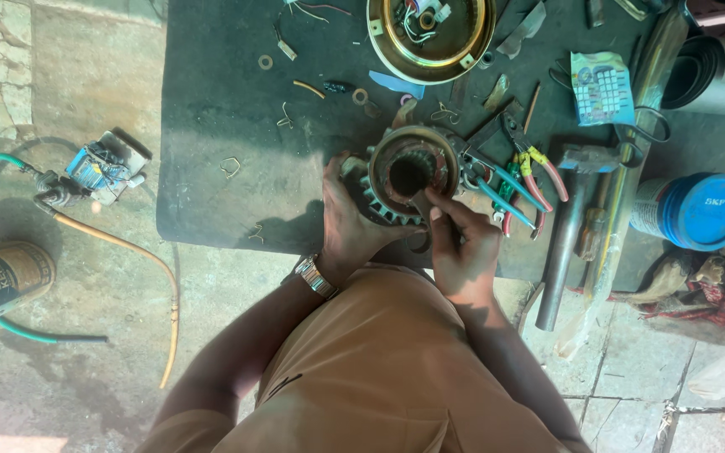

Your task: The person uses pliers and a hammer to adjust and secure internal components of a cylindrical electrical part on a workbench. They repeatedly reposition the part and use tools to manipulate wires and internal structures.

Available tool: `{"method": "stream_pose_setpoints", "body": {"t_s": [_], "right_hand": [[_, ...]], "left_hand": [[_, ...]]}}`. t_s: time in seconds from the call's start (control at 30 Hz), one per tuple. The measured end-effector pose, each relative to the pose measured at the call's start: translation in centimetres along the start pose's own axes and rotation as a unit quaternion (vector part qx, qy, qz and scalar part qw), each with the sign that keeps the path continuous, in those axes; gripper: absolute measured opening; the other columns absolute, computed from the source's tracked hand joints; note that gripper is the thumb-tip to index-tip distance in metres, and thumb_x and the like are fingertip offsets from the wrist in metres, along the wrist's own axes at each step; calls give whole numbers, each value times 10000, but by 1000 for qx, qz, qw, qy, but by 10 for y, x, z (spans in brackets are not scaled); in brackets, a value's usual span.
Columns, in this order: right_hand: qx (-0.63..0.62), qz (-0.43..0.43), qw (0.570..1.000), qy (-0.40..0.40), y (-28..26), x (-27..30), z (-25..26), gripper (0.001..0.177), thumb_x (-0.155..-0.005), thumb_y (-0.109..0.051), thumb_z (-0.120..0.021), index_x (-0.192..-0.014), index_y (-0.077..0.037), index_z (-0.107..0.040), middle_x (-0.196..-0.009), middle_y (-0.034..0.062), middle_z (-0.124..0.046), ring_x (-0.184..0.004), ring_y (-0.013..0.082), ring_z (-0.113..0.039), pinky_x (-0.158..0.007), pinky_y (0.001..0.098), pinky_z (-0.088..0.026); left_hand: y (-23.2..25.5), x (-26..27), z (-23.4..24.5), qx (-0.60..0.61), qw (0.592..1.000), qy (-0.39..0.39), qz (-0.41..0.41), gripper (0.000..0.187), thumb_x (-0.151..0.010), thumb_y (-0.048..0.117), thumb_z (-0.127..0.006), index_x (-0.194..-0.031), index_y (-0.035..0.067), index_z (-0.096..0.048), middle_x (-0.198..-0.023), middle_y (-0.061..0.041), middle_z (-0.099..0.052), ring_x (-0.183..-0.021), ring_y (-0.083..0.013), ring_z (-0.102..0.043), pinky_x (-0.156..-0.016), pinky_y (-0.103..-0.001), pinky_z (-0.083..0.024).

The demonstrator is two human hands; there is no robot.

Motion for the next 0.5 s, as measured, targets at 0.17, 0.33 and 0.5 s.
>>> {"method": "stream_pose_setpoints", "body": {"t_s": [0.17,0.33,0.5], "right_hand": [[25,-36,998,-37,2,4,2,251,-990,-39,-639,-1214,-30,-753,-687,66,-669,-596,54,-500,-555,243,-416],[48,-14,998,-48,-9,-3,5,235,-993,-45,-635,-1195,-23,-751,-720,88,-709,-597,63,-532,-562,244,-437],[76,-13,995,-58,-20,-7,5,220,-979,-48,-645,-1166,-26,-760,-705,135,-724,-553,132,-580,-545,285,-456]], "left_hand": [[-3,5,5,0,1000,-12,3,1415,-467,383,-1077,-1504,-30,-207,-1422,-251,-434,-1298,-389,-525,-1075,-478,-499],[1,2,4,6,1000,-20,11,1403,-476,364,-1078,-1502,-30,-207,-1388,-236,-463,-1265,-378,-551,-1046,-472,-515],[0,2,5,48,997,-37,43,1383,-534,388,-1067,-1530,-22,-200,-1381,-196,-501,-1270,-325,-588,-1051,-442,-551]]}}
Point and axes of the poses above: each hand's wrist, its own x-axis away from the middle knuckle, its own z-axis out of the back of the hand, y = z × x, the point moved 4 cm from there along -x, towards the middle knuckle
